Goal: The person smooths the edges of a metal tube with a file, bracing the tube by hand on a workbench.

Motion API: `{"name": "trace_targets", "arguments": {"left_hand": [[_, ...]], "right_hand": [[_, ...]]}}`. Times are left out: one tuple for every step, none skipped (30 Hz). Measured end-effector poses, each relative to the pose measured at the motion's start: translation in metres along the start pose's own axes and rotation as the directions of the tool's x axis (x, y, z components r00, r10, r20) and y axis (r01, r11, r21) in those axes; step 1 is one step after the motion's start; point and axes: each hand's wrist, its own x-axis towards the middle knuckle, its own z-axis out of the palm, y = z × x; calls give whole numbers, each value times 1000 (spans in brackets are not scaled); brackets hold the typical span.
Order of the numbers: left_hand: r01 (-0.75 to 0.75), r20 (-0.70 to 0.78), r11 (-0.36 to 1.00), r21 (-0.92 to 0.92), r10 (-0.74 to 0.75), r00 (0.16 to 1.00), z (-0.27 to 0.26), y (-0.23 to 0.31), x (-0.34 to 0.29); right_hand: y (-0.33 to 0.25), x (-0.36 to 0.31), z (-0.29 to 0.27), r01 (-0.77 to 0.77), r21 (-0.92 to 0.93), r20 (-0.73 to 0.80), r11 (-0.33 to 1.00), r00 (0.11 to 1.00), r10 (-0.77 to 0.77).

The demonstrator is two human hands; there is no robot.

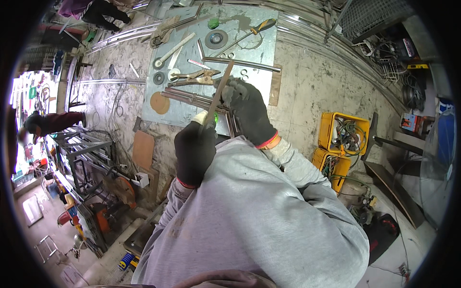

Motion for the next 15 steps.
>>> {"name": "trace_targets", "arguments": {"left_hand": [[55, 12, 998, -15, -55, 998, -2, 2, -6], [37, 11, 998, -46, -36, 999, -4, 0, -4], [40, 13, 998, -46, -39, 999, -5, 2, -2], [-2, -31, 997, -75, 0, 1000, -4, 6, 5], [-46, -77, 994, -102, 38, 996, -4, 8, 9], [-2, -65, 999, -53, -2, 998, -3, 5, 3], [-5, -30, 1000, 13, 5, 1000, -1, -2, -2], [-38, -39, 999, 1, 38, 999, 1, -7, -5], [-72, -48, 997, -11, 71, 996, 4, -11, -7], [-66, -44, 998, -11, 65, 997, 1, -8, -5], [-63, -41, 997, -53, 60, 997, -4, -1, 2], [-59, -37, 994, -95, 56, 998, -7, 4, 5], [-62, -43, 994, -94, 58, 997, -5, 0, 2], [-100, -40, 995, -20, 100, 994, 0, -11, -3], [-138, -35, 989, 54, 140, 990, 4, -20, -6]], "right_hand": [[1, -3, 0, -3, 1, -2, 1000, 1000, 3], [2, -7, -1, 13, -173, 30, 985, 1000, -8], [3, -10, -1, 34, -341, 64, 939, 998, -13], [-12, -7, 6, -20, -293, 50, 956, 998, 36], [-12, -5, 7, -17, -296, 54, 955, 998, 34], [-12, -5, 8, -16, -138, 44, 990, 999, 22], [-11, -5, 8, -11, 26, 27, 1000, 1000, 10], [-4, -3, 5, -6, 25, 24, 1000, 1000, 5], [6, 0, 0, 42, -132, 24, 990, 999, -39], [14, -3, -4, 77, -285, 31, 955, 997, -71], [16, -4, -6, 73, -284, 33, 956, 997, -66], [18, -6, -8, 40, -188, 21, 981, 999, -36], [15, -3, -9, 16, -94, 13, 995, 1000, -14], [13, -1, -7, 19, -100, 14, 995, 1000, -17], [12, 0, -2, -2, -1, -14, 1000, 1000, 2]]}}
